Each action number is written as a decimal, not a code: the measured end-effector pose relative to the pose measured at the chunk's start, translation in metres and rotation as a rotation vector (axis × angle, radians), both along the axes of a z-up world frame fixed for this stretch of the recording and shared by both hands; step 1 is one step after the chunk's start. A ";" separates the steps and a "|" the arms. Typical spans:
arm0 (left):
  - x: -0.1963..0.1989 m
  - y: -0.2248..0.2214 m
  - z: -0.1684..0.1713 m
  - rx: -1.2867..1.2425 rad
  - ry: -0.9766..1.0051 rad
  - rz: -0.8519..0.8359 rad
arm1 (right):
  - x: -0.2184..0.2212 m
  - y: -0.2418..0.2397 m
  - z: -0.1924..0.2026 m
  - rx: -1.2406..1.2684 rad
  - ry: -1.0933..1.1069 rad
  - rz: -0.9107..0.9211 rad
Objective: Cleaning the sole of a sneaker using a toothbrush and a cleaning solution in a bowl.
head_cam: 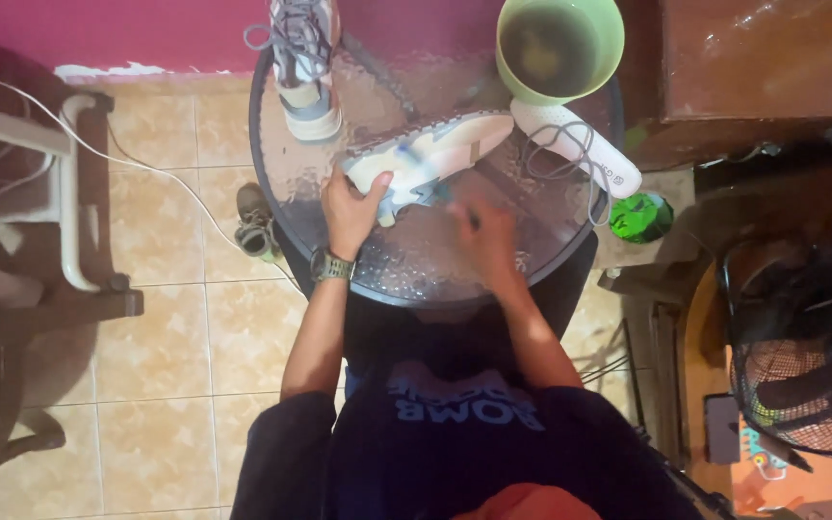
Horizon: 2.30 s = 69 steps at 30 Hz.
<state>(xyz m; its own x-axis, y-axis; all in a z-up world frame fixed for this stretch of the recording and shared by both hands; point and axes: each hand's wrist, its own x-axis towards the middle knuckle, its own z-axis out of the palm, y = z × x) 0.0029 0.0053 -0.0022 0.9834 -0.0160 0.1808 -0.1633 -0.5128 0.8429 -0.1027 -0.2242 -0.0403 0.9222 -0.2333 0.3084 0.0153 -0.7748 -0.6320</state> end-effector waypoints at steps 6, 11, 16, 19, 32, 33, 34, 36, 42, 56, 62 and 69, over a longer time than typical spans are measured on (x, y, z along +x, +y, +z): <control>-0.004 0.001 0.009 -0.017 0.000 -0.046 | -0.009 0.033 0.032 0.045 -0.012 0.029; -0.007 0.009 0.007 -0.027 0.007 -0.106 | -0.002 0.033 0.038 0.089 -0.012 0.040; -0.010 0.005 0.026 -0.062 0.016 -0.116 | 0.001 0.021 0.032 0.021 0.007 0.024; -0.002 0.004 0.016 -0.058 0.008 -0.134 | 0.000 0.031 0.030 -0.017 0.059 0.093; -0.002 0.001 0.017 -0.029 0.038 -0.117 | -0.003 0.029 0.035 0.115 0.014 0.041; 0.000 -0.001 0.018 -0.021 0.080 -0.135 | -0.007 0.034 0.035 0.096 0.009 0.095; 0.000 -0.002 0.028 -0.020 0.085 -0.137 | -0.002 0.027 0.045 0.097 0.013 0.092; -0.004 -0.001 0.045 -0.046 0.144 -0.143 | 0.007 0.015 0.065 0.047 -0.107 -0.016; 0.000 0.000 0.025 0.004 0.140 -0.147 | 0.002 0.018 0.045 0.102 -0.030 -0.008; -0.006 -0.003 0.039 -0.043 0.253 -0.138 | 0.007 0.009 0.057 0.104 -0.014 0.027; -0.003 -0.024 0.069 -0.077 0.368 -0.072 | 0.004 -0.020 0.029 0.098 -0.037 -0.083; 0.003 -0.029 0.101 -0.055 0.507 -0.051 | 0.000 -0.022 0.039 0.125 -0.045 -0.132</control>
<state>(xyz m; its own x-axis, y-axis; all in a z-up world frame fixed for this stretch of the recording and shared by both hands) 0.0059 -0.0237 0.0988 0.9460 -0.0697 -0.3167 0.2495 -0.4675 0.8481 -0.1025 -0.2463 -0.0017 0.8670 -0.3905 0.3094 -0.0508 -0.6871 -0.7247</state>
